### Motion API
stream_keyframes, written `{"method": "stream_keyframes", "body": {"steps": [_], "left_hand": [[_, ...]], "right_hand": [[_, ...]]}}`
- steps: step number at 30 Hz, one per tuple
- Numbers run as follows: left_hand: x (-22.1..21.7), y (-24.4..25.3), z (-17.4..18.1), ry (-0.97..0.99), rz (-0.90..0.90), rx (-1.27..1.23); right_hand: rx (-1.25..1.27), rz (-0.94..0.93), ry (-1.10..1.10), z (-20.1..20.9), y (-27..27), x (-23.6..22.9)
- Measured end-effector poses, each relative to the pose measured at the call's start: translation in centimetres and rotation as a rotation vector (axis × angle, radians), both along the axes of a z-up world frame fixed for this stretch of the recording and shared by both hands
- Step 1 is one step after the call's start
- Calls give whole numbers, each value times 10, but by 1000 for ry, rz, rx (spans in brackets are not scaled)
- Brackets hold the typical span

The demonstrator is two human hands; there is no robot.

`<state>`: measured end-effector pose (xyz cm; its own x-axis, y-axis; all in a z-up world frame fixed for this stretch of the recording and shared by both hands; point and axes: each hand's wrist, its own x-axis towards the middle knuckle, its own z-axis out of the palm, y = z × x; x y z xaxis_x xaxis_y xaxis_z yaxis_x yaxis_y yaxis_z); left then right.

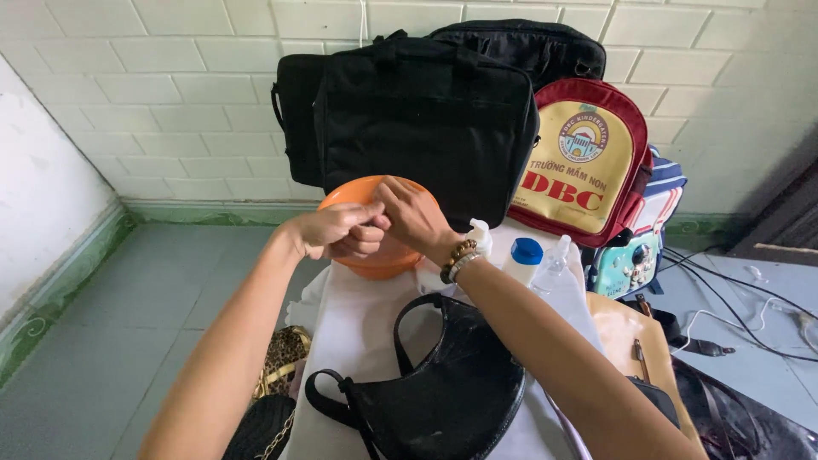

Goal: Cleaning and buffing a black leather handbag using a toothbrush, cleaning solutions, and a cloth to restore the surface.

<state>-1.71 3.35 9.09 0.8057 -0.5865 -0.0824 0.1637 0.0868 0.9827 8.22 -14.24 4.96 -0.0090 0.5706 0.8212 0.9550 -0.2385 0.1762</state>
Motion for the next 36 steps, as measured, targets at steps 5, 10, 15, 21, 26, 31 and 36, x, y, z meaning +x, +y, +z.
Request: {"method": "stream_keyframes", "body": {"steps": [5,10,15,21,26,31,36], "left_hand": [[60,12,-53,-395,190,601],[70,11,-89,-699,471,1456],[115,38,-142,-1684,661,1794],[140,45,-145,-2053,752,1774],[107,31,-108,-2165,720,1674],[100,33,-99,-2260,748,1582],[90,39,-87,-2275,812,1570]], "right_hand": [[-232,-133,-180,-11,6,40],[-544,-438,25,-42,31,63],[-560,-671,658,-35,40,38],[-453,-740,762,-60,41,52],[-337,-574,960,-69,41,60],[-438,-601,1412,-36,44,35],[-31,-310,1853,12,29,-16]]}}
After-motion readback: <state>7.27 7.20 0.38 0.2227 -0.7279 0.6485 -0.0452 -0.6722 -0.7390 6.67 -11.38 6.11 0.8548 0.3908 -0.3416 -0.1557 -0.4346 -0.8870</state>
